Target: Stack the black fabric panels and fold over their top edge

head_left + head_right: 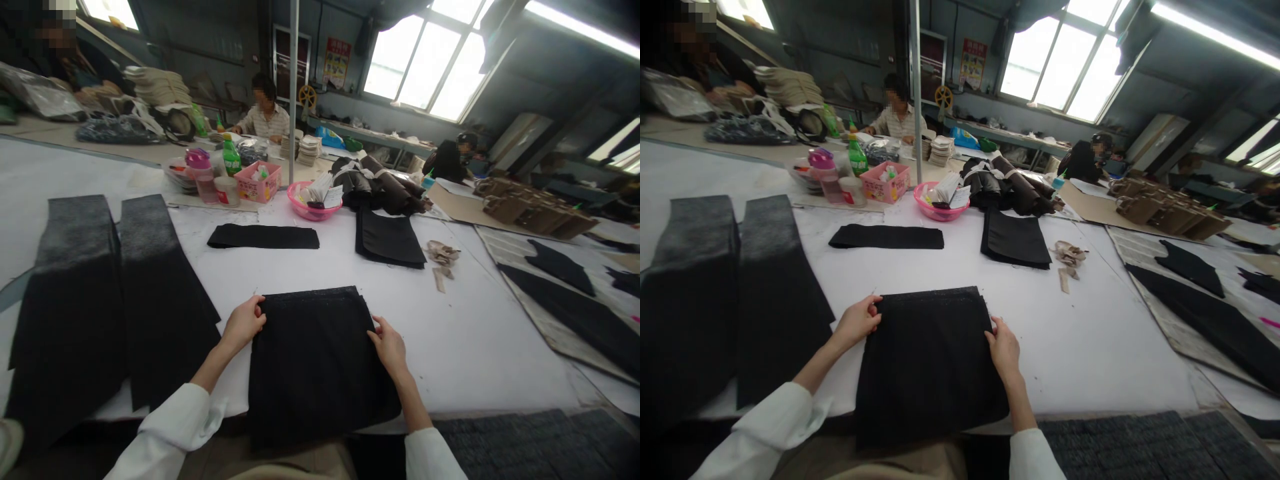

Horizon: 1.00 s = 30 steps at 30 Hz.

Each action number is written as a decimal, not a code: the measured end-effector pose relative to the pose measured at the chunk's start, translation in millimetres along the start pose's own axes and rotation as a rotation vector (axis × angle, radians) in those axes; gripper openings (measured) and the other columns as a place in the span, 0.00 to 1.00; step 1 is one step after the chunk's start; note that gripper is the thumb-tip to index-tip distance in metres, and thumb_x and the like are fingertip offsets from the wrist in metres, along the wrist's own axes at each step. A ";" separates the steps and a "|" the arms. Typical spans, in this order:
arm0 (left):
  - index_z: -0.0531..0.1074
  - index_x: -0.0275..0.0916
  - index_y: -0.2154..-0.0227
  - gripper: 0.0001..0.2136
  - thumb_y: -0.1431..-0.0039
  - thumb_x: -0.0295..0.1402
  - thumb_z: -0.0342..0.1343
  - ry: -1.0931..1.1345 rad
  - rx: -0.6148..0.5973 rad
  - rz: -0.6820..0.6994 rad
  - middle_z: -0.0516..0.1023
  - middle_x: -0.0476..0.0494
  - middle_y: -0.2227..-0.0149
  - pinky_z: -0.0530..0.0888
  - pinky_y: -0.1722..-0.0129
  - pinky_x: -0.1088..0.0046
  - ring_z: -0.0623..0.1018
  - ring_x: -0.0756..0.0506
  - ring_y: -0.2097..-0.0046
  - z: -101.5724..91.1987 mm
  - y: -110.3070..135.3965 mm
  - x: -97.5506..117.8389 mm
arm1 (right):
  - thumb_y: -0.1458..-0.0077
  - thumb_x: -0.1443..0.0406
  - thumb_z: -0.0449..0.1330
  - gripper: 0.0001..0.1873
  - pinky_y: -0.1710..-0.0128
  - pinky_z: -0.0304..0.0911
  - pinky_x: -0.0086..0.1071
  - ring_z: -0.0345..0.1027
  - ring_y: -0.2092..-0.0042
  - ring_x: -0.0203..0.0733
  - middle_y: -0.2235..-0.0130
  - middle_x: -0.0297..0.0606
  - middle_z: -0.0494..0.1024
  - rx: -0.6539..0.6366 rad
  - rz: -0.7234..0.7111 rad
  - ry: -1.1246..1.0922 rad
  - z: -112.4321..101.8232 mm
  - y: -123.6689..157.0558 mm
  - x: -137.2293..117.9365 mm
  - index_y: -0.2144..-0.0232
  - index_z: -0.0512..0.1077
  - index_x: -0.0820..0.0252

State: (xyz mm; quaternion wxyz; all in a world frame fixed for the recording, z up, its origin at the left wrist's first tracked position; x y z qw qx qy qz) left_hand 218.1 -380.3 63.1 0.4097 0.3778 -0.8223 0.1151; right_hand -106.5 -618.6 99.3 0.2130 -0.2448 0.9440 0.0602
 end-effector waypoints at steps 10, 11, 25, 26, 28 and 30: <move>0.65 0.41 0.50 0.20 0.48 0.29 0.53 -0.155 0.009 0.067 0.73 0.53 0.68 0.66 0.70 0.75 0.73 0.49 0.70 -9.6 29.3 2.9 | 0.45 0.65 0.56 0.20 0.64 0.59 0.32 0.70 0.66 0.42 0.70 0.34 0.75 -0.026 -0.018 -0.034 4.2 39.8 9.5 0.49 0.69 0.58; 0.65 0.41 0.50 0.20 0.48 0.29 0.53 -0.158 0.009 0.070 0.73 0.52 0.68 0.67 0.70 0.75 0.73 0.50 0.70 -10.0 33.6 3.3 | 0.45 0.64 0.56 0.20 0.63 0.60 0.32 0.70 0.66 0.42 0.69 0.34 0.75 -0.029 -0.016 -0.038 3.5 42.4 11.6 0.49 0.69 0.58; 0.67 0.43 0.49 0.34 0.62 0.43 0.71 -0.432 -0.134 0.571 0.69 0.40 0.49 0.70 0.48 0.58 0.69 0.36 0.47 25.2 188.7 53.3 | 0.48 0.61 0.64 0.27 0.44 0.58 0.46 0.61 0.44 0.51 0.46 0.39 0.69 -0.131 -0.627 0.043 10.5 150.2 -118.9 0.46 0.65 0.44; 0.67 0.42 0.50 0.36 0.64 0.40 0.73 -0.482 -0.138 0.585 0.69 0.39 0.49 0.69 0.47 0.56 0.69 0.35 0.47 31.0 193.5 50.2 | 0.52 0.62 0.68 0.30 0.42 0.56 0.48 0.59 0.42 0.52 0.45 0.38 0.68 -0.196 -0.672 0.041 25.0 162.8 -126.3 0.46 0.66 0.43; 0.68 0.41 0.50 0.33 0.63 0.33 0.73 -0.579 -0.122 0.619 0.70 0.39 0.49 0.68 0.46 0.55 0.68 0.35 0.46 38.3 199.6 46.2 | 0.58 0.65 0.71 0.35 0.39 0.53 0.51 0.58 0.41 0.53 0.44 0.37 0.68 -0.243 -0.700 0.055 44.3 180.1 -130.6 0.47 0.67 0.42; 0.68 0.40 0.51 0.30 0.60 0.29 0.71 -0.632 -0.101 0.639 0.71 0.38 0.49 0.68 0.46 0.55 0.69 0.35 0.46 40.6 203.8 44.4 | 0.59 0.70 0.71 0.36 0.39 0.52 0.51 0.59 0.41 0.52 0.45 0.37 0.68 -0.218 -0.672 0.069 50.4 188.0 -125.5 0.48 0.67 0.43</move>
Point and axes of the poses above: each hand's wrist, its own y-axis away from the middle knuckle, its own z-axis out of the palm, x = y × z, the point moved 9 cm from there along -y, towards the middle knuckle
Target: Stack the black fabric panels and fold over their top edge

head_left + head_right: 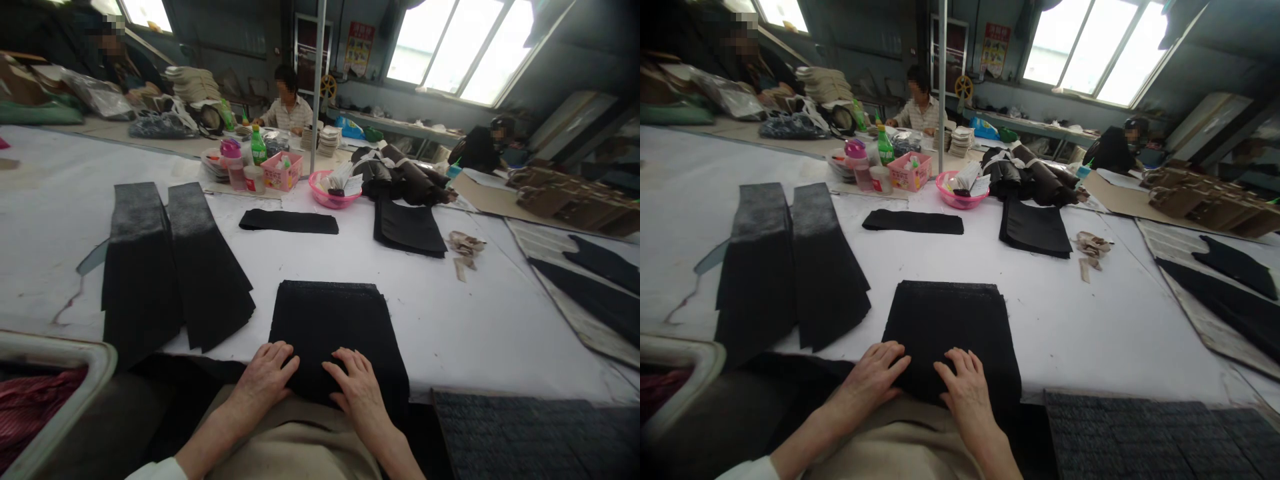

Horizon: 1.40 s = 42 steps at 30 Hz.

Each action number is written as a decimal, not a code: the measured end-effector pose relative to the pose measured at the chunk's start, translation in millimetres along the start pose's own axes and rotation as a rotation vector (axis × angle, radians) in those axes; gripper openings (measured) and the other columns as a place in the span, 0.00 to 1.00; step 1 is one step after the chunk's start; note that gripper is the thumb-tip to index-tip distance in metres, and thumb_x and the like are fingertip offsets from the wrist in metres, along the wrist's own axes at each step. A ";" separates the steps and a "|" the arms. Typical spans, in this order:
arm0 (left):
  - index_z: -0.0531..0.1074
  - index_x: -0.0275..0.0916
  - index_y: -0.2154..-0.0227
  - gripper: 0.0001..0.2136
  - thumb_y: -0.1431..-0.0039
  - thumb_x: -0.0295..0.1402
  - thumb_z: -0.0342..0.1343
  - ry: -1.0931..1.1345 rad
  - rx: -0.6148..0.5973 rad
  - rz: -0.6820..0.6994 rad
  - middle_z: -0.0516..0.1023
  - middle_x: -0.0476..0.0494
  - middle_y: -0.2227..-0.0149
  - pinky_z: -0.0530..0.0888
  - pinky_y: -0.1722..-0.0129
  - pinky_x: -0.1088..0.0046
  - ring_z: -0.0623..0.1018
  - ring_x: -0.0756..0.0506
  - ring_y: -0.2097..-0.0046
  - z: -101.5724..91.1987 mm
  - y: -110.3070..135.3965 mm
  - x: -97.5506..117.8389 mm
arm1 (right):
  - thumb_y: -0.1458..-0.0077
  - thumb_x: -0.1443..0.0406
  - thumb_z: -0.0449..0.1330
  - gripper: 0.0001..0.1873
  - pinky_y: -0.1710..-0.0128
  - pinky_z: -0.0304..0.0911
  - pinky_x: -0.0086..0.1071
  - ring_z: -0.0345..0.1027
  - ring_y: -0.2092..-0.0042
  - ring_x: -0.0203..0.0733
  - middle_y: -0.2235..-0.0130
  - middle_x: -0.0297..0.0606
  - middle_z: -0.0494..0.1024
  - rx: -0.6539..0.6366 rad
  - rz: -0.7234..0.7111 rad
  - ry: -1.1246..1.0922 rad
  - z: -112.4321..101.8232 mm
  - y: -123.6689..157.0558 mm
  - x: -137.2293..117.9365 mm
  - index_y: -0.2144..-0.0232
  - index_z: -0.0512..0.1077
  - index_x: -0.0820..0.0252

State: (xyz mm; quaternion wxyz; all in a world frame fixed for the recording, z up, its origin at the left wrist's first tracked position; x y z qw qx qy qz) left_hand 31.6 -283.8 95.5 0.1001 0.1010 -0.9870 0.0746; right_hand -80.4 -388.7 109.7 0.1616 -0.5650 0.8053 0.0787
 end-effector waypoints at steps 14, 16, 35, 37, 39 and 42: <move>0.71 0.38 0.59 0.11 0.45 0.35 0.60 0.092 0.213 0.107 0.76 0.40 0.59 0.74 0.52 0.55 0.74 0.37 0.53 -20.8 25.6 19.1 | 0.44 0.69 0.58 0.12 0.48 0.64 0.43 0.66 0.48 0.48 0.54 0.37 0.75 0.094 0.084 -0.115 -22.1 29.1 10.6 0.59 0.73 0.48; 0.71 0.39 0.58 0.09 0.41 0.34 0.57 0.122 0.255 0.107 0.75 0.39 0.58 0.74 0.53 0.58 0.74 0.39 0.53 -33.7 21.1 13.4 | 0.39 0.66 0.53 0.11 0.54 0.67 0.39 0.69 0.53 0.45 0.54 0.39 0.74 0.144 0.108 -0.150 -43.2 5.0 15.3 0.57 0.72 0.50; 0.69 0.39 0.60 0.08 0.37 0.25 0.47 0.047 0.025 -0.233 0.72 0.43 0.64 0.72 0.58 0.65 0.72 0.43 0.59 -30.9 -77.2 -96.9 | 0.44 0.65 0.62 0.07 0.59 0.60 0.38 0.64 0.57 0.46 0.61 0.40 0.73 0.061 -0.052 0.091 6.6 -194.7 0.4 0.61 0.72 0.57; 0.69 0.39 0.61 0.08 0.36 0.25 0.46 0.045 0.021 -0.245 0.72 0.43 0.65 0.71 0.60 0.66 0.73 0.43 0.60 -29.2 -82.6 -102.1 | 0.44 0.64 0.62 0.05 0.60 0.59 0.37 0.63 0.59 0.45 0.63 0.39 0.73 0.055 -0.063 0.081 7.8 -196.5 1.2 0.63 0.72 0.57; 0.69 0.39 0.61 0.09 0.36 0.26 0.45 0.041 0.010 -0.262 0.73 0.43 0.66 0.71 0.62 0.67 0.74 0.43 0.61 -27.9 -88.6 -107.1 | 0.44 0.64 0.62 0.03 0.60 0.58 0.37 0.63 0.60 0.44 0.64 0.37 0.73 0.049 -0.072 0.074 8.1 -197.5 1.7 0.66 0.71 0.56; 0.69 0.38 0.59 0.09 0.35 0.27 0.44 0.047 -0.002 -0.282 0.74 0.43 0.66 0.70 0.63 0.67 0.75 0.43 0.63 -27.7 -96.6 -112.3 | 0.45 0.65 0.63 0.04 0.61 0.57 0.36 0.62 0.60 0.44 0.65 0.37 0.72 0.050 -0.081 0.063 6.1 -198.8 2.3 0.68 0.70 0.57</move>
Point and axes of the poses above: each hand's wrist, its own y-axis away from the middle knuckle, its own z-axis out of the palm, x = y × z, the point moved 9 cm from there along -y, towards the middle knuckle
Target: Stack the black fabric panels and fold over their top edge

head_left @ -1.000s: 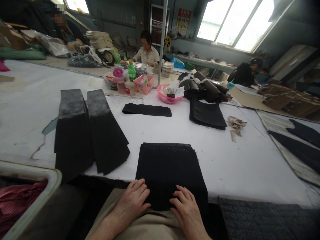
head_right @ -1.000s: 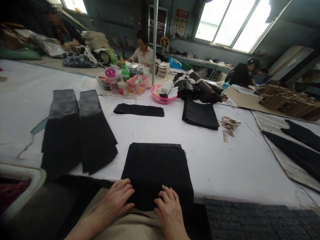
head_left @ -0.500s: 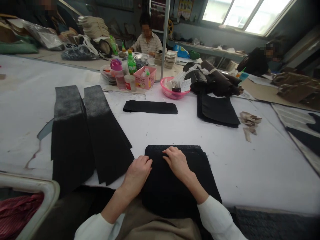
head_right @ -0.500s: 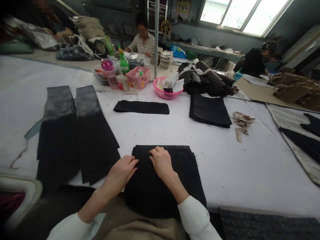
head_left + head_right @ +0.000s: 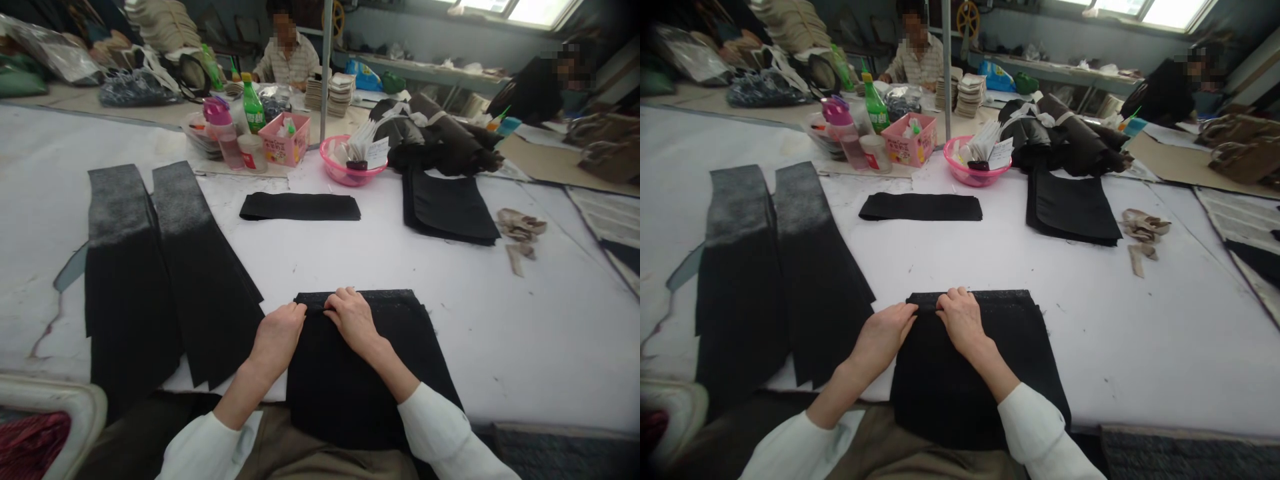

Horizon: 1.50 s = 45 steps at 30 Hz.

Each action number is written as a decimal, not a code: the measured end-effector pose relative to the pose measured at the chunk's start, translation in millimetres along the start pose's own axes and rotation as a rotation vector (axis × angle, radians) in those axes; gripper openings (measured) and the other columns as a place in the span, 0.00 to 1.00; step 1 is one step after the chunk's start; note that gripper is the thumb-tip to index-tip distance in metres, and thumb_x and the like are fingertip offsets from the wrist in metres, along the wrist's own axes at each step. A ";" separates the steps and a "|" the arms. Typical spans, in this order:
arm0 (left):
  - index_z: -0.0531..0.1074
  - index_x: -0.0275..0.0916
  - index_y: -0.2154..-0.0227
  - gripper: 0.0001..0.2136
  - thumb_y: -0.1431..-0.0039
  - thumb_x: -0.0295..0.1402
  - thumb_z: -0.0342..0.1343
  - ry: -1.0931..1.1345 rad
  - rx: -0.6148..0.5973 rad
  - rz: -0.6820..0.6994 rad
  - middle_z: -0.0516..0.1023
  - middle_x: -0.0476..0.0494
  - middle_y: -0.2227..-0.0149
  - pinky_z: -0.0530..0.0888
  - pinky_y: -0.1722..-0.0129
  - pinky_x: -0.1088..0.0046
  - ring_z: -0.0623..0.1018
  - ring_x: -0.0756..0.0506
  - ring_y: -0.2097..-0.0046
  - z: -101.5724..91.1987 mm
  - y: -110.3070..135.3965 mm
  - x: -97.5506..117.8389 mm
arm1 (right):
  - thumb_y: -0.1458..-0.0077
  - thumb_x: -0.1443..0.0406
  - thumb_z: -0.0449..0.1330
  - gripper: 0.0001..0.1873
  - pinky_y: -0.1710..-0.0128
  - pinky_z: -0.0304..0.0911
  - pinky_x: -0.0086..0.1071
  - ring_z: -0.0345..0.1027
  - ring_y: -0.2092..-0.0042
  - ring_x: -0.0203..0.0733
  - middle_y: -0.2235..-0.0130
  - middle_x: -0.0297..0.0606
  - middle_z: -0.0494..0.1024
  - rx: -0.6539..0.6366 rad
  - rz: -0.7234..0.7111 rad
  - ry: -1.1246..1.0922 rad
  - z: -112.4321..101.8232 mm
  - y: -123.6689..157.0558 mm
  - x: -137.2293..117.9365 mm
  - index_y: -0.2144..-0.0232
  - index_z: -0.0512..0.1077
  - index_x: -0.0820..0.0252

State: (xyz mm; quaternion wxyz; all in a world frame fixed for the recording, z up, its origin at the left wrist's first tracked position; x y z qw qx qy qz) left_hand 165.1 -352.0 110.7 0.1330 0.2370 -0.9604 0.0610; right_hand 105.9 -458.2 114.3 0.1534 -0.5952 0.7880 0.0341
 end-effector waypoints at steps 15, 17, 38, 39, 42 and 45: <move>0.71 0.44 0.58 0.08 0.36 0.31 0.48 -0.008 -0.041 -0.007 0.68 0.47 0.63 0.65 0.69 0.73 0.72 0.47 0.62 2.3 -22.2 -5.8 | 0.43 0.68 0.60 0.04 0.58 0.56 0.36 0.61 0.58 0.42 0.64 0.35 0.74 -0.009 -0.120 -0.191 -1.8 -0.5 2.4 0.65 0.68 0.58; 0.71 0.43 0.63 0.06 0.36 0.31 0.48 0.039 -0.010 -0.016 0.69 0.48 0.64 0.66 0.68 0.72 0.72 0.47 0.62 0.9 -22.4 -8.1 | 0.44 0.67 0.61 0.06 0.57 0.57 0.37 0.62 0.58 0.43 0.63 0.36 0.75 0.013 -0.126 -0.208 -0.9 0.2 4.9 0.62 0.68 0.58; 0.71 0.41 0.66 0.05 0.36 0.29 0.51 0.237 0.091 -0.055 0.73 0.51 0.64 0.69 0.61 0.72 0.74 0.48 0.61 5.6 -16.6 -19.9 | 0.37 0.63 0.53 0.11 0.55 0.60 0.39 0.63 0.56 0.42 0.60 0.37 0.76 0.148 -0.098 -0.326 3.0 11.4 20.3 0.56 0.74 0.54; 0.71 0.41 0.66 0.05 0.36 0.29 0.51 0.237 0.092 -0.053 0.74 0.51 0.64 0.69 0.61 0.72 0.74 0.48 0.61 5.6 -16.6 -19.8 | 0.37 0.63 0.53 0.11 0.55 0.60 0.38 0.63 0.57 0.42 0.60 0.37 0.76 0.153 -0.093 -0.314 3.2 11.3 20.8 0.56 0.74 0.54; 0.71 0.41 0.65 0.05 0.36 0.29 0.50 0.238 0.095 -0.047 0.74 0.50 0.64 0.69 0.61 0.72 0.74 0.48 0.61 5.6 -16.6 -19.8 | 0.37 0.63 0.53 0.11 0.57 0.60 0.37 0.62 0.58 0.41 0.62 0.37 0.75 0.171 -0.100 -0.263 4.2 10.4 19.5 0.59 0.76 0.53; 0.72 0.40 0.64 0.06 0.35 0.30 0.49 0.237 0.090 -0.044 0.74 0.49 0.63 0.70 0.60 0.71 0.74 0.47 0.61 6.5 -17.0 -20.5 | 0.37 0.64 0.53 0.11 0.59 0.59 0.36 0.62 0.59 0.41 0.64 0.37 0.75 0.179 -0.127 -0.227 5.3 9.4 16.0 0.60 0.76 0.52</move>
Point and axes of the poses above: each hand's wrist, its own y-axis away from the middle knuckle, its own z-axis out of the palm, x = y × z, the point moved 9 cm from there along -y, towards the middle knuckle
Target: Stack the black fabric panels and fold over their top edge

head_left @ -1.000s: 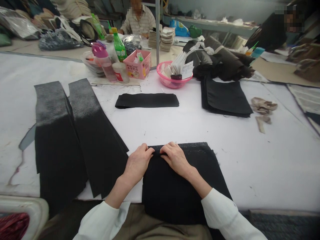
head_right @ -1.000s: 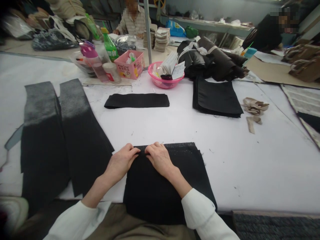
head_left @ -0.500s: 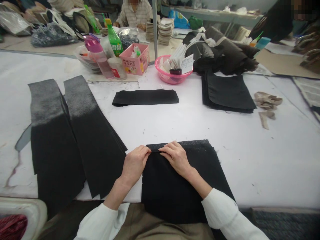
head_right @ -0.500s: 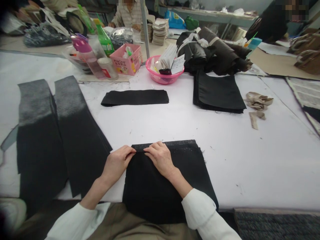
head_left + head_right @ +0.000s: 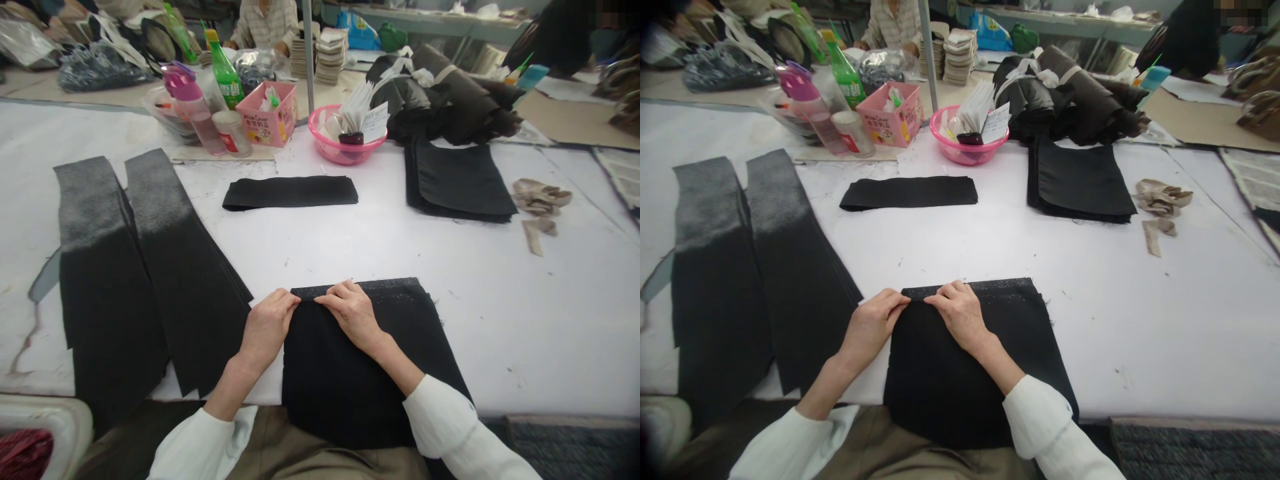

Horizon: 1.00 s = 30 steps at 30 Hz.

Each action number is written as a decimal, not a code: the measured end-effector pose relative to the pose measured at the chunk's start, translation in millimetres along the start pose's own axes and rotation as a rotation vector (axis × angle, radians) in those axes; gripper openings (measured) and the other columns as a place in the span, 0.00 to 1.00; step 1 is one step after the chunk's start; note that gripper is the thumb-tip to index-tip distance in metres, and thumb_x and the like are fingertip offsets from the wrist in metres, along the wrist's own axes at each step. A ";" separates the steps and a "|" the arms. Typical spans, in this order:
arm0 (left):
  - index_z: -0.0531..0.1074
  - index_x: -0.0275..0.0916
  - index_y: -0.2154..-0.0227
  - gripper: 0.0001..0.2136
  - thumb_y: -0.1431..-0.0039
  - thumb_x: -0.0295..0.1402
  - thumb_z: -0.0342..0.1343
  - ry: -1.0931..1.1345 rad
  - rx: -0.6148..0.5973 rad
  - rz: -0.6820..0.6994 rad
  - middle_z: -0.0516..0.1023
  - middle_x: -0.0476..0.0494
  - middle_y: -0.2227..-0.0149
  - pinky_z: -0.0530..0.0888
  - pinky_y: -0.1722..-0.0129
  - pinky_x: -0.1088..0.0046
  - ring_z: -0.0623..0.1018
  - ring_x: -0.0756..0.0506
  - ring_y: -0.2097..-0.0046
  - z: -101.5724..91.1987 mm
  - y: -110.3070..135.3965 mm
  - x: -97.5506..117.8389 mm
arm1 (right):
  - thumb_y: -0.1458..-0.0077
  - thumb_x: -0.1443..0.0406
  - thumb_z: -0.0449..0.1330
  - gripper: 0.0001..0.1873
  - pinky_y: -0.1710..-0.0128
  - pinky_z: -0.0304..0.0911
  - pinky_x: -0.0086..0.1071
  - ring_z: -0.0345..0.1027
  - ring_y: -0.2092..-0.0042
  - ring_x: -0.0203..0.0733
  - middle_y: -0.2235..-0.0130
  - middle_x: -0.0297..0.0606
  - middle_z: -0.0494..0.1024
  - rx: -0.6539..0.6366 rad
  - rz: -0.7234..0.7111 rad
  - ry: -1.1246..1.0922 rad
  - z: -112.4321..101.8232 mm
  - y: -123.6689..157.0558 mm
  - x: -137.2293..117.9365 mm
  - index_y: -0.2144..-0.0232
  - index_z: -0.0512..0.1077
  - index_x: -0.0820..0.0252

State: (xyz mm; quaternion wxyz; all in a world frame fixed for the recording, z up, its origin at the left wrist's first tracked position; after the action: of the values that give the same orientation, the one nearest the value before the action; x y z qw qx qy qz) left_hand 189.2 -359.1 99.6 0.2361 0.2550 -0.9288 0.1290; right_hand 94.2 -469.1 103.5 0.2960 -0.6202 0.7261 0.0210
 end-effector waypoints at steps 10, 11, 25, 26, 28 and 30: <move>0.71 0.39 0.64 0.06 0.36 0.28 0.49 -0.039 0.032 0.050 0.73 0.48 0.62 0.71 0.59 0.70 0.74 0.47 0.60 1.1 4.2 2.0 | 0.37 0.67 0.52 0.13 0.60 0.59 0.34 0.61 0.59 0.40 0.63 0.37 0.73 -0.014 -0.015 0.023 3.5 1.0 0.0 0.59 0.77 0.50; 0.71 0.38 0.65 0.06 0.36 0.28 0.48 -0.062 0.034 0.068 0.73 0.47 0.62 0.71 0.59 0.69 0.74 0.47 0.60 1.6 5.1 3.2 | 0.37 0.67 0.52 0.13 0.60 0.59 0.34 0.60 0.59 0.40 0.63 0.37 0.73 -0.016 -0.013 0.027 3.8 1.3 0.1 0.59 0.77 0.49; 0.70 0.37 0.58 0.08 0.37 0.24 0.48 -0.257 -0.005 0.221 0.74 0.42 0.60 0.74 0.59 0.68 0.73 0.45 0.58 9.0 12.8 11.6 | 0.37 0.67 0.53 0.14 0.61 0.58 0.34 0.59 0.60 0.40 0.63 0.38 0.71 -0.035 -0.019 0.056 5.0 1.2 -1.2 0.57 0.76 0.46; 0.70 0.37 0.58 0.09 0.37 0.24 0.48 -0.267 -0.005 0.229 0.74 0.42 0.59 0.74 0.58 0.67 0.73 0.45 0.58 8.8 13.1 12.3 | 0.37 0.67 0.53 0.14 0.61 0.58 0.34 0.59 0.60 0.40 0.63 0.38 0.70 -0.033 -0.018 0.054 4.8 1.3 -1.1 0.57 0.76 0.46; 0.71 0.36 0.58 0.09 0.37 0.24 0.48 -0.286 -0.004 0.239 0.74 0.41 0.60 0.75 0.59 0.67 0.73 0.45 0.58 8.4 13.2 13.3 | 0.38 0.67 0.53 0.14 0.62 0.58 0.34 0.59 0.60 0.40 0.63 0.38 0.70 -0.031 -0.013 0.050 4.7 1.5 -0.7 0.57 0.76 0.45; 0.71 0.36 0.58 0.09 0.37 0.24 0.48 -0.303 -0.007 0.245 0.74 0.41 0.60 0.75 0.59 0.67 0.73 0.45 0.59 8.4 13.0 14.3 | 0.37 0.67 0.53 0.14 0.61 0.58 0.34 0.59 0.60 0.40 0.63 0.38 0.70 -0.037 -0.008 0.049 5.3 1.6 -0.1 0.56 0.76 0.45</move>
State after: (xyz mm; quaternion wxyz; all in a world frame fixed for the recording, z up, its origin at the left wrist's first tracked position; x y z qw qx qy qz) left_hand 168.3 -357.2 98.1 0.0771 0.1559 -0.9782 0.1135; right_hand 94.8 -466.5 98.6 0.2666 -0.6290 0.7300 0.0182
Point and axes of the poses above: each hand's wrist, its own y-axis away from the middle knuckle, its own z-axis out of the palm, x = y × z, the point moved 9 cm from there along -y, towards the middle knuckle
